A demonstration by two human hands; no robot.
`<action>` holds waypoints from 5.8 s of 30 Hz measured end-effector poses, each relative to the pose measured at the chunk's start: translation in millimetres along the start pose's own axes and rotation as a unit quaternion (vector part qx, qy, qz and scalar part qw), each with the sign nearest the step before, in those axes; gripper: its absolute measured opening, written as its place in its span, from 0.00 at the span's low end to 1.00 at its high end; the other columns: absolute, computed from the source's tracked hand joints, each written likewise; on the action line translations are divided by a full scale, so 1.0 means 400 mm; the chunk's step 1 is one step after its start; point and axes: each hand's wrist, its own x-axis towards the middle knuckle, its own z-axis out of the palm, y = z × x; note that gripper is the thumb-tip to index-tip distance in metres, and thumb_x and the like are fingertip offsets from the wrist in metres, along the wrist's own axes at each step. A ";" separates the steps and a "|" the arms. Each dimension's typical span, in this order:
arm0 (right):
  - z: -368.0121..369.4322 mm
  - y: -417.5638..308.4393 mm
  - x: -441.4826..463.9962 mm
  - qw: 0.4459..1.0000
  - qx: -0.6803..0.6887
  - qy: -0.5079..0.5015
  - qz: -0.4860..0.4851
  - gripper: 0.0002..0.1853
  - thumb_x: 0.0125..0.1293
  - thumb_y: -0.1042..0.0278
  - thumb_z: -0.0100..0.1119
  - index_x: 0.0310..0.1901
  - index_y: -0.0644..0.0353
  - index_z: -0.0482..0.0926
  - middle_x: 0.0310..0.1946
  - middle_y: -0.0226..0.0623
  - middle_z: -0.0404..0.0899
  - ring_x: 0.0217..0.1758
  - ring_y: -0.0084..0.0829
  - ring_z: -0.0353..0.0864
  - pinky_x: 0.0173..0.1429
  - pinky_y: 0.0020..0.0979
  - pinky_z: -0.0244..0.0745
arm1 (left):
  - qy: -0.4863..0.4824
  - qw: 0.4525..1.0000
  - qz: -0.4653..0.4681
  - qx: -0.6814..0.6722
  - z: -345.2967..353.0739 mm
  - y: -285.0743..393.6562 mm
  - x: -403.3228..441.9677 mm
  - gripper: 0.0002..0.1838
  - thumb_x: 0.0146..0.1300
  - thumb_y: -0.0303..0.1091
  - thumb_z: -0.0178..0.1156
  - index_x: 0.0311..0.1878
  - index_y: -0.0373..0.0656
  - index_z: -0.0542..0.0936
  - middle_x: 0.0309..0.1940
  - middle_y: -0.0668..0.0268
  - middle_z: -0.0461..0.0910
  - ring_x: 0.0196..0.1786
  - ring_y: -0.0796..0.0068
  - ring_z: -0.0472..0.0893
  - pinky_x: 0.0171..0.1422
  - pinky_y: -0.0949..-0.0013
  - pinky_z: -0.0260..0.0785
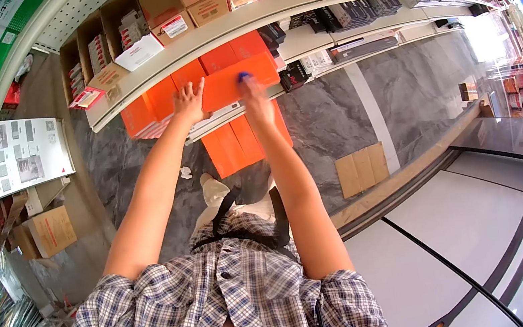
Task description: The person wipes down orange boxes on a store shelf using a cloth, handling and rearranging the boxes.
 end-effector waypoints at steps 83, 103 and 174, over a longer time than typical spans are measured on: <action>0.870 0.340 -0.641 0.902 0.252 -0.283 0.205 0.15 0.57 0.68 0.53 0.45 0.63 0.76 0.33 0.39 0.82 0.37 0.27 0.79 0.42 0.26 0.72 | -0.099 0.782 -0.533 -0.307 1.277 0.275 -0.236 0.36 0.55 0.50 0.54 0.65 0.44 0.59 0.69 0.51 0.47 0.70 0.52 0.51 0.69 0.38 0.38; 0.025 -0.188 -0.214 0.849 0.415 -0.258 0.202 0.16 0.59 0.57 0.60 0.39 0.63 0.77 0.28 0.36 0.78 0.26 0.27 0.79 0.23 0.26 0.72 | 0.238 0.815 -0.432 -0.305 0.084 -0.146 -0.305 0.50 0.49 0.57 0.63 0.69 0.43 0.49 0.69 0.47 0.43 0.71 0.50 0.46 0.67 0.38 0.44; 0.146 -0.365 0.110 0.962 0.005 -0.137 -0.236 0.25 0.61 0.69 0.44 0.62 0.60 0.61 0.66 0.41 0.56 0.71 0.37 0.51 0.73 0.36 0.46 | 0.209 0.963 -0.068 -0.155 0.165 -0.177 -0.096 0.64 0.37 0.54 0.71 0.69 0.35 0.41 0.70 0.53 0.46 0.72 0.57 0.49 0.72 0.46 0.40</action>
